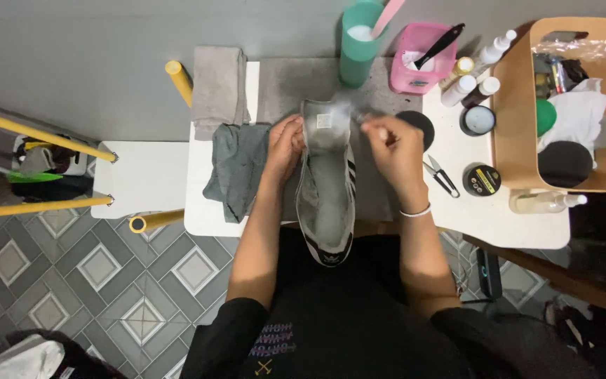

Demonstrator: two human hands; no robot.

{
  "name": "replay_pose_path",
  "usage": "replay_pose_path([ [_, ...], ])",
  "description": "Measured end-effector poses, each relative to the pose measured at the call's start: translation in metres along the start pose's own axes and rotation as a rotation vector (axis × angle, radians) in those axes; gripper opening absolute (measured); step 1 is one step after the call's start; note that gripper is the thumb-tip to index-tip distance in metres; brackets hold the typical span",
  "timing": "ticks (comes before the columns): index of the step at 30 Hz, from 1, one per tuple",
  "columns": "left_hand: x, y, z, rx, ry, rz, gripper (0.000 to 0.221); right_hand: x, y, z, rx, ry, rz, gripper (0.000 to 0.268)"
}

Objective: Applying a white substance to the interior heel area of a sneaker using a small brush as part of a repair or cleaning process.

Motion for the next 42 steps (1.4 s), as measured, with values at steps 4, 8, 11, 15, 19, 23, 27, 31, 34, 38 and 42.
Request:
replay_pose_path([
  [4,-0.018,-0.009,-0.023,-0.004,-0.021,-0.01,0.014,0.007,-0.001,0.009,-0.065,-0.055,0.04,0.005],
  [8,-0.016,-0.007,-0.02,0.006,-0.042,-0.002,0.014,0.003,0.002,0.001,0.024,0.056,0.012,0.005],
  [11,-0.013,-0.002,-0.011,0.014,-0.017,-0.016,0.013,0.02,0.013,0.004,-0.014,0.005,0.041,0.006],
  [15,-0.003,-0.001,-0.005,0.02,-0.007,-0.007,0.011,0.033,0.016,0.006,0.039,-0.049,0.055,0.005],
  [19,-0.011,0.0,-0.012,0.026,0.006,0.005,0.01,0.026,0.019,-0.001,0.008,-0.05,0.048,0.005],
  [23,-0.012,-0.004,-0.014,0.017,0.021,0.003,0.011,0.024,0.019,0.002,-0.076,-0.054,0.064,0.007],
  [27,-0.023,-0.01,-0.028,-0.008,0.001,0.011,0.012,0.026,0.021,0.002,-0.016,-0.048,0.074,0.005],
  [31,-0.007,-0.005,-0.012,0.002,0.044,0.016,0.01,0.017,0.021,0.002,-0.035,-0.064,0.09,0.003],
  [34,0.001,-0.004,-0.001,-0.026,0.041,0.028,0.009,0.02,0.024,0.001,-0.042,-0.074,0.114,0.003],
  [38,0.022,0.002,0.016,0.06,-0.071,-0.034,0.032,0.01,0.029,-0.001,-0.039,-0.039,0.089,0.005],
  [42,0.114,0.03,0.1,-0.025,-0.288,0.033,0.014,-0.035,0.033,-0.009,-0.025,0.019,0.067,0.012],
])
Point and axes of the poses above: each hand's wrist, its own y-axis away from the middle knuckle, its own z-axis out of the palm, x = y × z, the point moved 4 cm from there along -y, towards the middle knuckle, and after that the axes turned 5 degrees about z, right-handed, at the moved point
